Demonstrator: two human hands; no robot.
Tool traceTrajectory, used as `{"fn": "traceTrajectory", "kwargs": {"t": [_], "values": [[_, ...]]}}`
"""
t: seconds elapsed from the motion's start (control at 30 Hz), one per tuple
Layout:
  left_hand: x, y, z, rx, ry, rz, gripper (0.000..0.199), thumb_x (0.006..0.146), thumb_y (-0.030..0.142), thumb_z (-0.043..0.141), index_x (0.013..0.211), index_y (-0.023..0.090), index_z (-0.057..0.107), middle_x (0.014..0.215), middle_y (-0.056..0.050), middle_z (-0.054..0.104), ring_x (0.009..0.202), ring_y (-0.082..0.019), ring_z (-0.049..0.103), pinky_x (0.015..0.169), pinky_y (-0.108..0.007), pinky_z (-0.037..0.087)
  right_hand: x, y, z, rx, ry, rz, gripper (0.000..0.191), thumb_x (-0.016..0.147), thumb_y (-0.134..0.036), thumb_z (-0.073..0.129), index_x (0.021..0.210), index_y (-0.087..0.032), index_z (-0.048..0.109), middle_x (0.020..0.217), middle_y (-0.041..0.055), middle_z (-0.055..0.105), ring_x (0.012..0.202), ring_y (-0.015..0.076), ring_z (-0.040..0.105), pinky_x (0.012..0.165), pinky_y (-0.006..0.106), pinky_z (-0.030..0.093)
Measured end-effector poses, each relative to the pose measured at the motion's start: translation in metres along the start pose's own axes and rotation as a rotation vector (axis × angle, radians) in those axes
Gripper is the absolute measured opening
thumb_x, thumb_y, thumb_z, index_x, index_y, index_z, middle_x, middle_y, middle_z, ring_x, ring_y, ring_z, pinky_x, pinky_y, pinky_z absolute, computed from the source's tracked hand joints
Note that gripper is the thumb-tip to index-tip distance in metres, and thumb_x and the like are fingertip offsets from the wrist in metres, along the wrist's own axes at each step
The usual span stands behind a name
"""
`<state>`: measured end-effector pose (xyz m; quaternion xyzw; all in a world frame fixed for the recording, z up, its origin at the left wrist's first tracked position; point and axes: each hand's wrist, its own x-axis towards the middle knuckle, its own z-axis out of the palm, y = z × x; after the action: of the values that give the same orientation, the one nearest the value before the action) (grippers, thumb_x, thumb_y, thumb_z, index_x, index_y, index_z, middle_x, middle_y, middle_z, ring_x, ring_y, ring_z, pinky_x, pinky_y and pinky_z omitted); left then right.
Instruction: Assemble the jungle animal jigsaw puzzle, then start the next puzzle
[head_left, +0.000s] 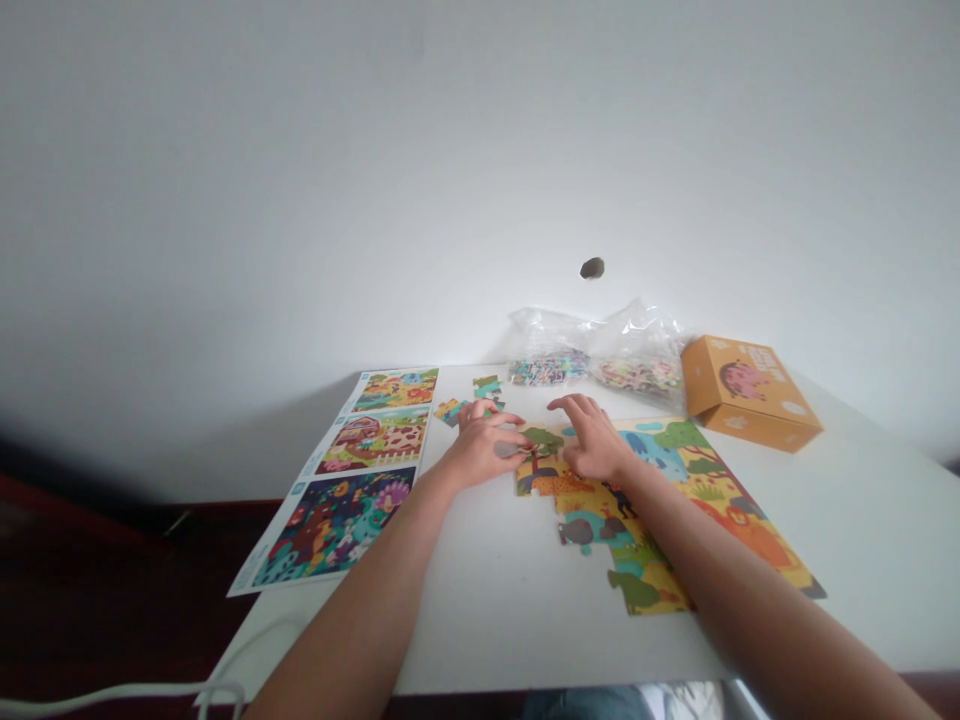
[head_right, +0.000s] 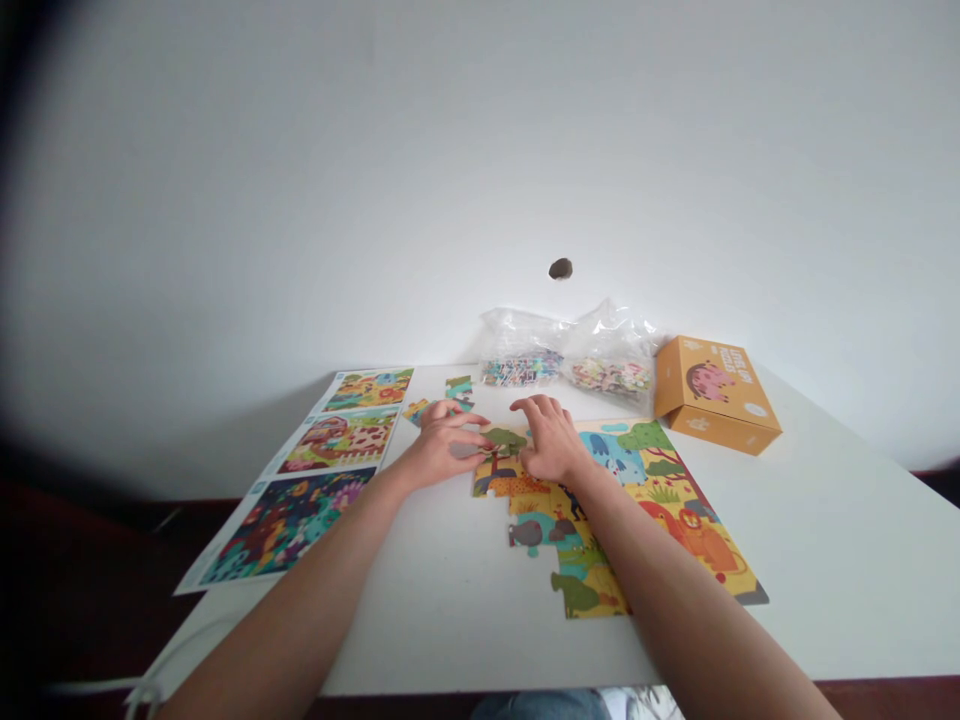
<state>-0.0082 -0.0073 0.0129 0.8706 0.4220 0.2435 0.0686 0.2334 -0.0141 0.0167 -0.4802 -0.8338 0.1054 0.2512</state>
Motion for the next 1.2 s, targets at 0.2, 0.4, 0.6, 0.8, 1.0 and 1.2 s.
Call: {"fn": "traceTrajectory", "kwargs": {"t": [0.2, 0.4, 0.6, 0.8, 1.0, 1.2], "values": [[0.0008, -0.0012, 0.0023, 0.005, -0.020, -0.013, 0.014, 0.078, 0.032, 0.074, 0.090, 0.037, 0.080, 0.114, 0.001, 0.072, 0.114, -0.030, 0.040, 0.106, -0.052, 0.030, -0.0004, 0.0004, 0.0024, -0.022, -0.005, 0.001, 0.066, 0.061, -0.015, 0.051, 0.126, -0.022, 0.052, 0.122, 0.0127, 0.051, 0.112, 0.0319, 0.046, 0.093, 0.048, 0.042], [0.0012, -0.0032, 0.0037, 0.011, -0.028, -0.010, 0.015, 0.079, 0.032, 0.074, 0.091, 0.038, 0.080, 0.115, 0.000, 0.071, 0.114, -0.030, 0.041, 0.105, -0.053, 0.029, -0.0003, 0.0019, 0.0031, -0.029, -0.023, -0.005, 0.064, 0.061, -0.015, 0.052, 0.124, -0.024, 0.054, 0.122, 0.0119, 0.051, 0.112, 0.0321, 0.045, 0.092, 0.049, 0.043], [0.0010, -0.0023, 0.0037, 0.027, -0.050, -0.018, 0.018, 0.080, 0.030, 0.072, 0.093, 0.040, 0.079, 0.117, 0.003, 0.071, 0.117, -0.030, 0.040, 0.107, -0.054, 0.027, 0.0002, 0.0004, 0.0022, -0.023, -0.053, -0.010, 0.064, 0.062, -0.017, 0.054, 0.125, -0.024, 0.055, 0.123, 0.0118, 0.051, 0.114, 0.0327, 0.045, 0.095, 0.050, 0.042], [-0.0002, -0.0004, 0.0022, 0.027, -0.048, -0.005, 0.016, 0.083, 0.031, 0.069, 0.094, 0.038, 0.079, 0.119, 0.002, 0.069, 0.121, -0.031, 0.039, 0.108, -0.054, 0.027, -0.0006, -0.0010, 0.0015, -0.018, -0.038, -0.015, 0.063, 0.062, -0.017, 0.053, 0.125, -0.023, 0.053, 0.123, 0.0123, 0.051, 0.114, 0.0329, 0.046, 0.094, 0.050, 0.042], [-0.0002, -0.0002, 0.0016, 0.025, -0.059, -0.016, 0.015, 0.084, 0.032, 0.068, 0.094, 0.037, 0.079, 0.119, 0.002, 0.070, 0.120, -0.030, 0.040, 0.108, -0.055, 0.026, 0.0003, 0.0005, 0.0032, 0.071, 0.068, -0.072, 0.078, 0.059, -0.016, 0.051, 0.135, -0.019, 0.035, 0.126, 0.0148, 0.051, 0.116, 0.0330, 0.047, 0.096, 0.051, 0.041], [-0.0003, -0.0006, 0.0029, 0.011, -0.054, -0.030, 0.016, 0.083, 0.032, 0.069, 0.094, 0.038, 0.079, 0.119, 0.001, 0.069, 0.121, -0.030, 0.040, 0.107, -0.055, 0.027, -0.0006, -0.0023, 0.0016, 0.057, -0.029, -0.089, 0.074, 0.065, -0.017, 0.053, 0.138, -0.024, 0.044, 0.131, 0.0137, 0.047, 0.121, 0.0337, 0.046, 0.099, 0.052, 0.040]]}}
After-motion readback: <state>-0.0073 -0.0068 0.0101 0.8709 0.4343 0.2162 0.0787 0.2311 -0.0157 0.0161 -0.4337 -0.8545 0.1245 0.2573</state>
